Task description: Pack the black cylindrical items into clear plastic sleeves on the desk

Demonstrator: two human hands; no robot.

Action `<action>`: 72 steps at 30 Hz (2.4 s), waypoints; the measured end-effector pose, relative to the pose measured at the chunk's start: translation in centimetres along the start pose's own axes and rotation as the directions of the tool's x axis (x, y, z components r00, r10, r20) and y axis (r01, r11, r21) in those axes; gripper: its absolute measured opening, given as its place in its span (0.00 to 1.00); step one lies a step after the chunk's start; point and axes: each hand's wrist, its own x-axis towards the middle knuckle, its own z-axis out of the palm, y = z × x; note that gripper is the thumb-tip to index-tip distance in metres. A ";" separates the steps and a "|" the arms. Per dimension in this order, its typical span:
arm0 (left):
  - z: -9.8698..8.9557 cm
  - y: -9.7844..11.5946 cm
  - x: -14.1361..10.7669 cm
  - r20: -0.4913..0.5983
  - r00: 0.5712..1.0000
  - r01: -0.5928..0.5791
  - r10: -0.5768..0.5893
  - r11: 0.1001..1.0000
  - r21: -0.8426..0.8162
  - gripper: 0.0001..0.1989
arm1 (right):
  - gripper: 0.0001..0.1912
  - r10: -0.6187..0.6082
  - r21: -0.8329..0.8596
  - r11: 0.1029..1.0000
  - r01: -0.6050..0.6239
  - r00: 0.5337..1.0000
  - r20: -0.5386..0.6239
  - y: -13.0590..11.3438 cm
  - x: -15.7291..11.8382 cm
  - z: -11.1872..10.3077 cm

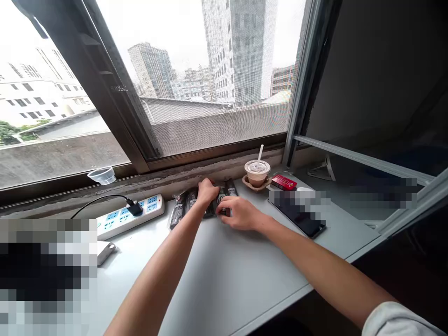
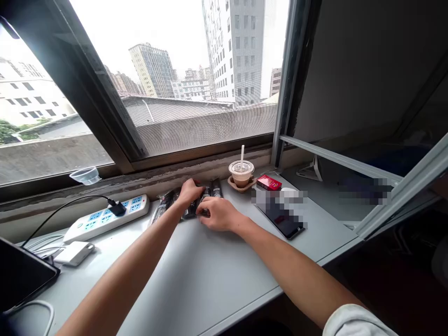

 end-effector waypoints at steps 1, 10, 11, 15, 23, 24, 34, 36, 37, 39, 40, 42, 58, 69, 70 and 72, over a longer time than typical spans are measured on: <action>0.0 0.0 -0.2 -0.001 1.000 -0.020 0.020 0.999 0.037 0.17 | 0.10 -0.012 -0.027 1.000 0.013 1.000 0.013 0.1 -0.1 0.0; -3.1 0.8 -5.1 -0.010 0.995 -0.084 0.096 0.909 0.409 0.22 | 0.14 0.063 -0.166 0.984 -0.060 0.998 0.012 1.5 0.2 0.6; -3.5 0.7 -5.6 0.011 0.997 -0.071 0.073 0.896 0.438 0.25 | 0.14 0.074 -0.172 0.982 -0.073 0.997 0.004 1.5 0.3 0.6; -3.9 0.3 -7.6 0.119 0.993 -0.080 0.023 0.860 0.504 0.27 | 0.10 0.139 -0.234 0.961 -0.148 0.989 -0.055 1.2 0.4 0.6; -5.4 -0.9 -9.7 0.037 0.999 -0.015 -0.003 0.883 0.470 0.25 | 0.06 0.149 -0.109 0.981 -0.163 0.981 -0.123 0.9 0.2 0.4; -6.2 -1.6 -9.8 0.006 1.000 -0.005 0.003 0.891 0.454 0.25 | 0.05 0.166 -0.039 0.984 -0.174 0.973 -0.158 0.8 0.3 0.4; -15.3 -7.5 -11.3 -0.373 0.914 -0.293 0.159 0.895 -0.336 0.29 | 0.19 0.511 0.810 0.123 -0.573 0.736 0.443 -0.6 1.4 -0.1; -15.8 -7.5 -11.8 -0.404 0.904 -0.333 0.144 0.828 -0.452 0.34 | 0.21 0.461 0.828 -0.018 -0.561 0.730 0.505 -0.9 1.1 0.1; -15.9 -7.4 -12.0 -0.421 0.897 -0.350 0.133 0.794 -0.496 0.35 | 0.24 0.437 0.838 -0.073 -0.541 0.738 0.515 -1.1 1.0 0.3; -15.7 -6.9 -12.2 -0.444 0.886 -0.391 0.133 0.730 -0.561 0.34 | 0.28 0.380 0.851 -0.166 -0.499 0.764 0.522 -1.6 0.8 0.4; -15.5 -6.6 -12.2 -0.449 0.881 -0.413 0.149 0.706 -0.575 0.31 | 0.30 0.343 0.855 -0.201 -0.478 0.783 0.518 -1.8 0.8 0.4; -15.2 -5.8 -12.3 -0.452 0.870 -0.449 0.198 0.696 -0.560 0.25 | 0.31 0.270 0.861 -0.247 -0.445 0.822 0.502 -2.0 0.7 0.1; -18.4 -7.3 -13.7 -0.590 0.594 -0.469 0.547 0.831 0.298 0.26 | 0.18 0.247 0.871 0.063 -0.488 0.853 0.460 -1.2 0.5 0.6; -11.2 -9.7 -13.0 0.132 0.862 -0.505 0.489 0.810 0.298 0.28 | 0.19 0.413 0.797 0.499 -0.340 0.902 0.126 -0.2 0.8 -0.3; -11.3 -10.3 -13.1 0.137 0.872 -0.489 0.469 0.826 0.280 0.28 | 0.19 0.421 0.795 0.531 -0.295 0.906 0.055 -0.1 0.9 -0.4; -11.3 -11.1 -13.4 0.177 0.888 -0.457 0.425 0.858 0.234 0.25 | 0.18 0.432 0.797 0.576 -0.182 0.896 -0.107 0.1 1.2 -0.7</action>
